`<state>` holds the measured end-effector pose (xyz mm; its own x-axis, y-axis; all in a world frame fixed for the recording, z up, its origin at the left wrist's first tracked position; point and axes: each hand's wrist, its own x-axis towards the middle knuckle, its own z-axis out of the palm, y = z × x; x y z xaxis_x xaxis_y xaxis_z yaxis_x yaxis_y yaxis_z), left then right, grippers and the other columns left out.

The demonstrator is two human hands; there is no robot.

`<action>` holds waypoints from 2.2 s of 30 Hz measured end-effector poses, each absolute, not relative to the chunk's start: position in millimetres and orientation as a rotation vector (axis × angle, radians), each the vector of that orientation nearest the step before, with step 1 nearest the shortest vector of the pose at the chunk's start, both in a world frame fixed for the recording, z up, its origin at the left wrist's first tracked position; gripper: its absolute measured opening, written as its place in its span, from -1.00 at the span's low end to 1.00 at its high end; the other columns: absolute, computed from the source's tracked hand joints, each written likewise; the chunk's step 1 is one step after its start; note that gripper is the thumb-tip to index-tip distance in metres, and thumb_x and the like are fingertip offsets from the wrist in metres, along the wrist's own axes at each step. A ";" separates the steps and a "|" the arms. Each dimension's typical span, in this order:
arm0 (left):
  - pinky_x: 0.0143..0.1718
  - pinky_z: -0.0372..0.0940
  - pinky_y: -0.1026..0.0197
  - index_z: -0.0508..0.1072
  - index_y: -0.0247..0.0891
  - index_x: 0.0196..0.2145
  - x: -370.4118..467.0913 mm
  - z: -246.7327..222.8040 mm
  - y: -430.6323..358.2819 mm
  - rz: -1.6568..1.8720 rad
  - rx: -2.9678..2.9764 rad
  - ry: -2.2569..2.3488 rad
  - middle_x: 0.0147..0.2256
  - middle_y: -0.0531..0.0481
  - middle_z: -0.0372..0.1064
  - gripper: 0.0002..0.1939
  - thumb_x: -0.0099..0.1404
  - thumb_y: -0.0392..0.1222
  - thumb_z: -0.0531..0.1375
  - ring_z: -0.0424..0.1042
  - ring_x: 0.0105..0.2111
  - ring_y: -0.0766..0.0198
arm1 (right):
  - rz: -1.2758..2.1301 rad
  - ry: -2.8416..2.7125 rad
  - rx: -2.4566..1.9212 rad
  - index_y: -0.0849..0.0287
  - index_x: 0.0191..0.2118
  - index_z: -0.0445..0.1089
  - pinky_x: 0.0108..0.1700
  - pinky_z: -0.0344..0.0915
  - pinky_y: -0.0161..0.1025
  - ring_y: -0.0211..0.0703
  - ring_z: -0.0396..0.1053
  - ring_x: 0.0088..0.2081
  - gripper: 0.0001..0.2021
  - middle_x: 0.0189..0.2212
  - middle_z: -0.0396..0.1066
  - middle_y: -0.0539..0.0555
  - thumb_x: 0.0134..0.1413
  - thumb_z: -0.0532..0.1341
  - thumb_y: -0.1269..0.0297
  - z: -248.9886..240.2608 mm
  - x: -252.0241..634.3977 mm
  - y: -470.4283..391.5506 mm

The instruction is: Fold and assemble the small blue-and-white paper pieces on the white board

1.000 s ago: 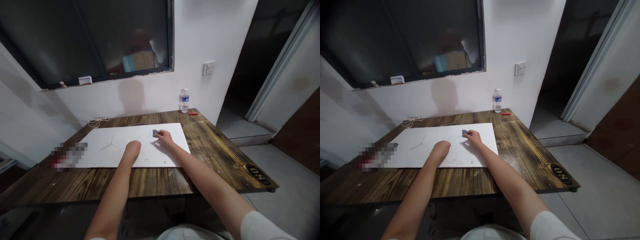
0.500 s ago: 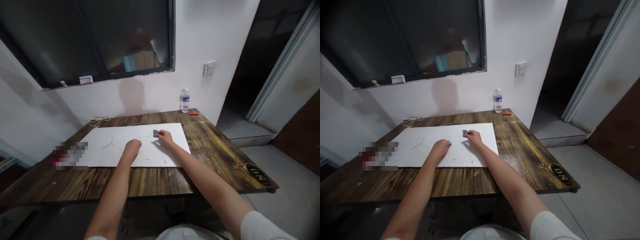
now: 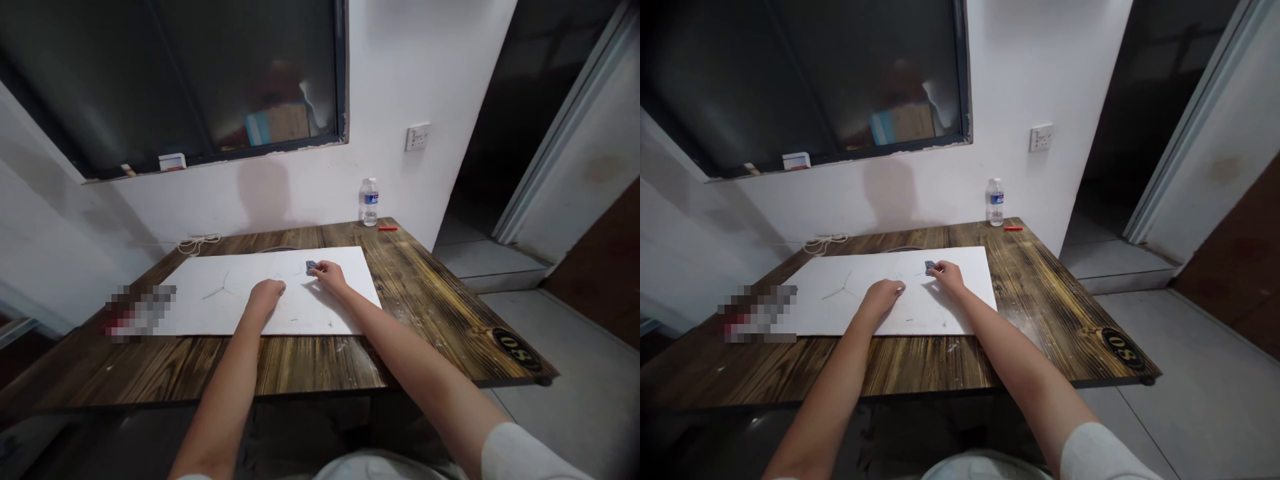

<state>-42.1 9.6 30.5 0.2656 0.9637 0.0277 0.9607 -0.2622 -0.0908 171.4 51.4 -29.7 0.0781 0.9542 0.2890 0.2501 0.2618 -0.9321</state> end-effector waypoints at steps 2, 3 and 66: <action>-0.17 0.21 0.14 0.59 -0.14 -0.22 -41.7 30.5 10.0 0.051 -2.426 -1.863 -0.25 -0.18 0.53 -0.73 0.30 -0.19 0.07 0.47 -0.17 0.04 | 0.792 -1.410 -1.209 0.13 -0.51 0.39 -0.38 0.18 -0.26 -0.19 0.35 -0.47 -0.82 -0.55 0.42 -0.03 -0.10 0.29 0.14 -29.7 171.3 51.3; -0.17 0.22 0.14 0.59 -0.14 -0.21 -41.5 30.1 10.4 0.042 -2.422 -1.881 -0.24 -0.18 0.54 -0.73 0.30 -0.19 0.08 0.47 -0.16 0.04 | 0.793 -1.410 -1.208 0.13 -0.51 0.39 -0.38 0.19 -0.26 -0.19 0.35 -0.47 -0.82 -0.55 0.42 -0.03 -0.10 0.29 0.14 -29.6 171.3 51.1; -0.55 0.22 0.29 0.50 -0.27 -0.54 -21.8 2.2 24.8 -1.866 -2.419 -2.269 -0.60 -0.01 0.45 -0.59 -0.15 0.13 0.41 0.40 -0.57 0.29 | 0.992 -1.645 -0.931 0.18 -0.51 0.39 -0.40 0.13 -0.31 -0.26 0.25 -0.51 -0.79 -0.63 0.34 -0.06 -0.15 0.35 0.16 -23.1 164.2 45.1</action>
